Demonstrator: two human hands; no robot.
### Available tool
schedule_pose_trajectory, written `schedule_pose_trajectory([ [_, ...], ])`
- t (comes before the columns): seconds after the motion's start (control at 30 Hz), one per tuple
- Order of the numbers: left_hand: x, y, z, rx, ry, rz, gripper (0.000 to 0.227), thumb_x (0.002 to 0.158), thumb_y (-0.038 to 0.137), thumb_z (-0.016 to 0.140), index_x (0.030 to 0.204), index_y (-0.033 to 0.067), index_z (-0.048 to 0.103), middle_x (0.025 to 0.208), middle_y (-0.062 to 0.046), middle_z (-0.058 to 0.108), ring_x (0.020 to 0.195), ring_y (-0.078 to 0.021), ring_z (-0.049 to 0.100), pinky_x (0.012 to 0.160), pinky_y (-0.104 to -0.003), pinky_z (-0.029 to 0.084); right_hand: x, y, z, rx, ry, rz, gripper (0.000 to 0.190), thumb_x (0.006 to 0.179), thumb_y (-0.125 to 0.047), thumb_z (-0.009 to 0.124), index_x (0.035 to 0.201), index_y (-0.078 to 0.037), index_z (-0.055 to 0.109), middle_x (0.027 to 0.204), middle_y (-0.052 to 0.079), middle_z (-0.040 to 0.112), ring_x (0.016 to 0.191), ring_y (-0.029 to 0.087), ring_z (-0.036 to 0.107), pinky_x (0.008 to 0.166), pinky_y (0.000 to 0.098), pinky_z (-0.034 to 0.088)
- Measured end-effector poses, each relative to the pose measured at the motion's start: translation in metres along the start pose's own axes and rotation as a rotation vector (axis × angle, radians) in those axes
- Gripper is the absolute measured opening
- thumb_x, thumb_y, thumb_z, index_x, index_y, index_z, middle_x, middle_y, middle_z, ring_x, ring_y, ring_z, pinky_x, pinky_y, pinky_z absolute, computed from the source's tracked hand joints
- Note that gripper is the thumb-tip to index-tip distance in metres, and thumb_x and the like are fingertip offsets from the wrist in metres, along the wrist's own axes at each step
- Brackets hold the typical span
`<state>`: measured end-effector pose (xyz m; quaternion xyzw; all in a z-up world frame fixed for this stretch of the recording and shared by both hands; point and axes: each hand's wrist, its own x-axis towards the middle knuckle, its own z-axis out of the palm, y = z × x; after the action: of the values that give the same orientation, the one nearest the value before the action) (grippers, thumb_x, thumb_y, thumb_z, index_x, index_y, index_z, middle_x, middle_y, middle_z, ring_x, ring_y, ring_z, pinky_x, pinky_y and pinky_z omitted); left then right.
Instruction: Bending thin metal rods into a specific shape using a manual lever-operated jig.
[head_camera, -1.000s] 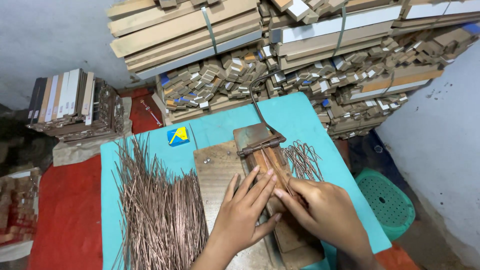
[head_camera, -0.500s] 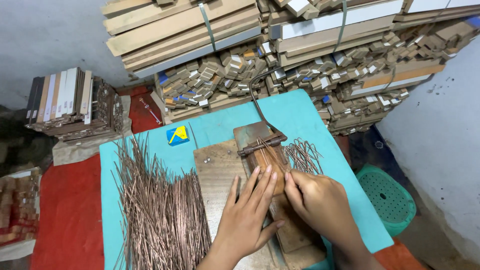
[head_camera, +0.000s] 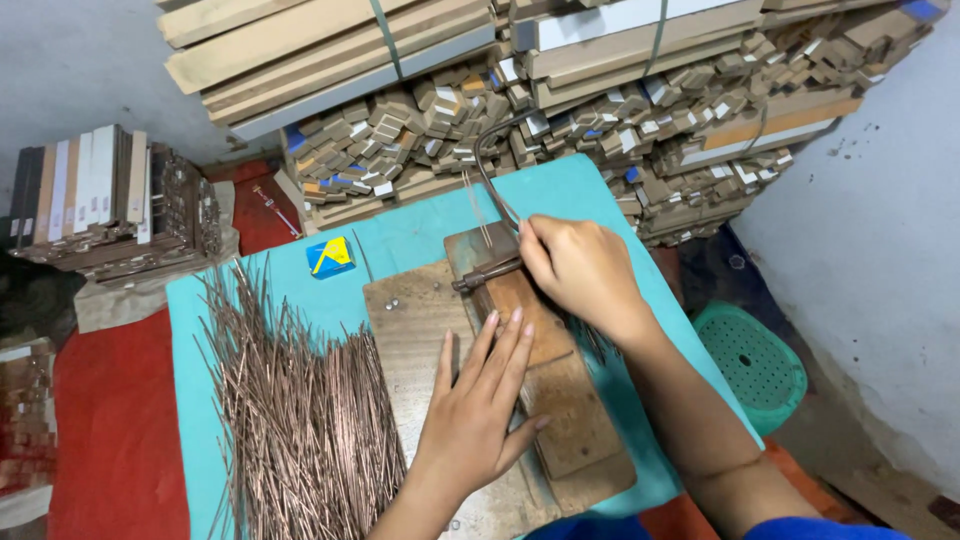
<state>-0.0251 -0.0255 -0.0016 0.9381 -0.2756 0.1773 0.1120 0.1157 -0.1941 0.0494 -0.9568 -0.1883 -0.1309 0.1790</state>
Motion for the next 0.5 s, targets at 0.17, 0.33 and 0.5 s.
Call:
schedule_pose_trajectory([
  [0.17,0.0,0.0,0.0,0.01,0.001,0.002,0.089,0.097,0.059,0.054,0.163,0.0073,0.025,0.171,-0.011,0.026,0.159,-0.0293,0.024,0.123,-0.058,0.02,0.0,0.021,-0.028,0.276,0.2,0.017,0.041,0.11,-0.022,0.047,0.071,-0.011,0.046,0.058,0.006,0.045,0.054,0.026,0.044,0.055,0.042,0.032],
  [0.33,-0.002,0.0,0.004,-0.053,-0.008,-0.011,0.084,0.101,0.057,0.049,0.164,0.0075,0.023,0.172,-0.011,0.023,0.159,-0.0301,0.021,0.124,-0.058,0.017,-0.047,0.073,-0.011,0.538,0.309,0.151,0.044,0.113,-0.02,0.045,0.07,-0.013,0.042,0.063,-0.005,0.035,0.061,0.007,0.033,0.06,0.0286,0.027],
  [0.5,-0.002,0.0,0.003,-0.104,-0.031,-0.02,0.081,0.104,0.055,0.044,0.165,0.0074,0.02,0.173,-0.011,0.019,0.16,-0.0305,0.018,0.125,-0.056,0.014,-0.115,0.143,0.066,0.725,0.19,0.349,0.048,0.111,-0.03,0.044,0.065,-0.015,0.047,0.059,-0.006,0.04,0.057,0.006,0.036,0.057,0.027,0.029],
])
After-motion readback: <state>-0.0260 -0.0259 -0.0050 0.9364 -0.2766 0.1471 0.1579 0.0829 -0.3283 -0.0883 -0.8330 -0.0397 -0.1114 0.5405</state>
